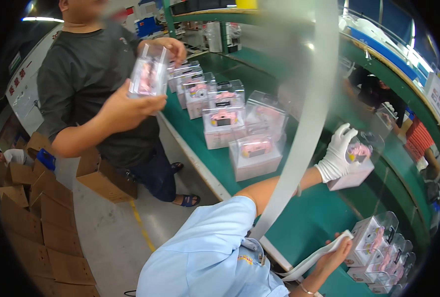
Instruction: The person peels stickers from a backing strip by hand and applies them to packaged camera boxes, picking up each box from the conveyor belt and placing it back down.
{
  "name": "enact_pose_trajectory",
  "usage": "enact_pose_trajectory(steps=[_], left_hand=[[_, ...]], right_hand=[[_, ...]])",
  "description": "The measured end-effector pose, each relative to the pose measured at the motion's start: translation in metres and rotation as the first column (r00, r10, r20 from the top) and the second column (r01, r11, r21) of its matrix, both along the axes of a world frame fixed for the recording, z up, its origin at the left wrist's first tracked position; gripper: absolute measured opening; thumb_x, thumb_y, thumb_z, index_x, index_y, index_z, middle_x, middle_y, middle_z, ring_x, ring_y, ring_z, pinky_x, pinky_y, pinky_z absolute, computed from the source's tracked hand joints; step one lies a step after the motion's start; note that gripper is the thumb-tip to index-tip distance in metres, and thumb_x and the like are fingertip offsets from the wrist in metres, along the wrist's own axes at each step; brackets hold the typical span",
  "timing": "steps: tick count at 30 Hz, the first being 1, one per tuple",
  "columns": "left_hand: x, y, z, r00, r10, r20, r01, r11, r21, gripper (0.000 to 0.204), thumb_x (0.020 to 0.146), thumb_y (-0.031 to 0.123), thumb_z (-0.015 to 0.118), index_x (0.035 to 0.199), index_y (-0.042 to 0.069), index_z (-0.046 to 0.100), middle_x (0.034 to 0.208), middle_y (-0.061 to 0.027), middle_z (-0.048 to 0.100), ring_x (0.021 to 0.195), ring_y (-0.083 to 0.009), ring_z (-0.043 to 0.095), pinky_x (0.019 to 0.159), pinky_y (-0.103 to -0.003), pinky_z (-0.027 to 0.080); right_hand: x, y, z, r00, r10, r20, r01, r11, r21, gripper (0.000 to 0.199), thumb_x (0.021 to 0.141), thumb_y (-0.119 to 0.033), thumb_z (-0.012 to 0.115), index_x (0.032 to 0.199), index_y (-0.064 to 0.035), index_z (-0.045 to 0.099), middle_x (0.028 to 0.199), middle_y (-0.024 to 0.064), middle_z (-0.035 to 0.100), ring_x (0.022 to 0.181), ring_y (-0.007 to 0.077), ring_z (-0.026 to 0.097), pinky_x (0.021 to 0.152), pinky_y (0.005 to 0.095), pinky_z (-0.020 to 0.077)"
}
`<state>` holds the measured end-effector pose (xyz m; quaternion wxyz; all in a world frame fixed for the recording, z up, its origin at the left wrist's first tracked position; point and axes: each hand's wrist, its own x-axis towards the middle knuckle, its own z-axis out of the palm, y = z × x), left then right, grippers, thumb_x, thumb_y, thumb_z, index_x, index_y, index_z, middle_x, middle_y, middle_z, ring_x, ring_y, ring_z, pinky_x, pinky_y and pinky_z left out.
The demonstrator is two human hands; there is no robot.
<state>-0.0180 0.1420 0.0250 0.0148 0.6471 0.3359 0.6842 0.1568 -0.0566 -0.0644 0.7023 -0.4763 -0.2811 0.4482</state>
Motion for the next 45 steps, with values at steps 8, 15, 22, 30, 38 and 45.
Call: enact_pose_trajectory(steps=[8, 15, 22, 30, 38, 45], left_hand=[[0.017, 0.04, -0.041, 0.945, 0.242, -0.218, -0.29, 0.931, -0.222, 0.072, 0.064, 0.026, 0.075, 0.122, 0.006, 0.039, 0.125, -0.0234, 0.037, 0.103, -0.0401, 0.047, 0.085, -0.045, 0.042], [0.006, 0.042, -0.04, 0.843, 0.19, -0.504, -0.446, 0.771, -0.455, 0.088, 0.062, 0.023, 0.076, 0.135, 0.009, 0.028, 0.14, -0.0208, 0.024, 0.123, -0.0383, 0.034, 0.098, -0.046, 0.033], [0.003, -0.095, -0.063, 0.867, -0.305, -0.394, 0.132, 0.904, -0.407, 0.049, 0.074, 0.011, 0.064, 0.12, 0.004, 0.048, 0.134, -0.0204, 0.036, 0.121, -0.0373, 0.039, 0.101, -0.042, 0.034], [-0.008, -0.139, -0.05, 0.73, -0.405, -0.55, 0.245, 0.907, -0.343, 0.028, 0.075, -0.002, 0.057, 0.102, 0.004, 0.058, 0.113, -0.0167, 0.056, 0.105, -0.0325, 0.054, 0.09, -0.037, 0.045], [0.044, -0.186, 0.034, 0.409, -0.677, -0.612, 0.76, 0.624, -0.183, 0.029, 0.074, 0.004, 0.062, 0.102, 0.007, 0.06, 0.108, -0.013, 0.059, 0.093, -0.0272, 0.059, 0.08, -0.033, 0.049], [0.024, -0.15, 0.125, 0.564, -0.557, -0.609, 0.564, 0.799, -0.209, 0.038, 0.084, 0.002, 0.054, 0.121, 0.005, 0.048, 0.121, -0.0097, 0.051, 0.105, -0.0192, 0.053, 0.088, -0.03, 0.046]], right_hand=[[0.0, 0.0, -0.029, 0.994, 0.105, -0.017, -0.105, 0.994, 0.029, 0.014, 0.091, -0.022, 0.054, 0.09, -0.0087, 0.051, 0.074, 0.0027, 0.056, 0.06, 0.0107, 0.053, 0.052, 0.0229, 0.0441], [-0.012, -0.005, -0.018, 0.992, 0.11, -0.062, -0.106, 0.992, 0.066, 0.01, 0.091, -0.017, 0.054, 0.087, -0.0093, 0.05, 0.07, 0.0005, 0.053, 0.06, 0.0096, 0.053, 0.054, 0.0219, 0.0436], [-0.006, -0.043, -0.012, 1.0, 0.012, 0.017, -0.014, 0.992, 0.122, 0.009, 0.09, -0.013, 0.053, 0.084, -0.0061, 0.054, 0.074, -0.0027, 0.051, 0.068, 0.0047, 0.047, 0.062, 0.0191, 0.0387], [0.011, -0.092, 0.038, 0.988, -0.001, 0.157, 0.007, 0.999, -0.036, 0.011, 0.087, -0.008, 0.055, 0.085, 0.0023, 0.059, 0.079, -0.0021, 0.048, 0.073, 0.0054, 0.04, 0.065, 0.0196, 0.0329], [0.022, -0.205, -0.014, 0.922, -0.378, -0.083, 0.368, 0.923, -0.112, 0.017, 0.088, -0.008, 0.05, 0.096, 0.0042, 0.06, 0.089, 0.0046, 0.06, 0.076, 0.0087, 0.054, 0.066, 0.0214, 0.0437], [0.009, -0.168, 0.009, 0.99, -0.137, 0.014, 0.138, 0.982, -0.126, 0.017, 0.087, -0.01, 0.055, 0.098, 0.0009, 0.062, 0.087, -0.0007, 0.059, 0.078, 0.0062, 0.051, 0.069, 0.0209, 0.0423]])
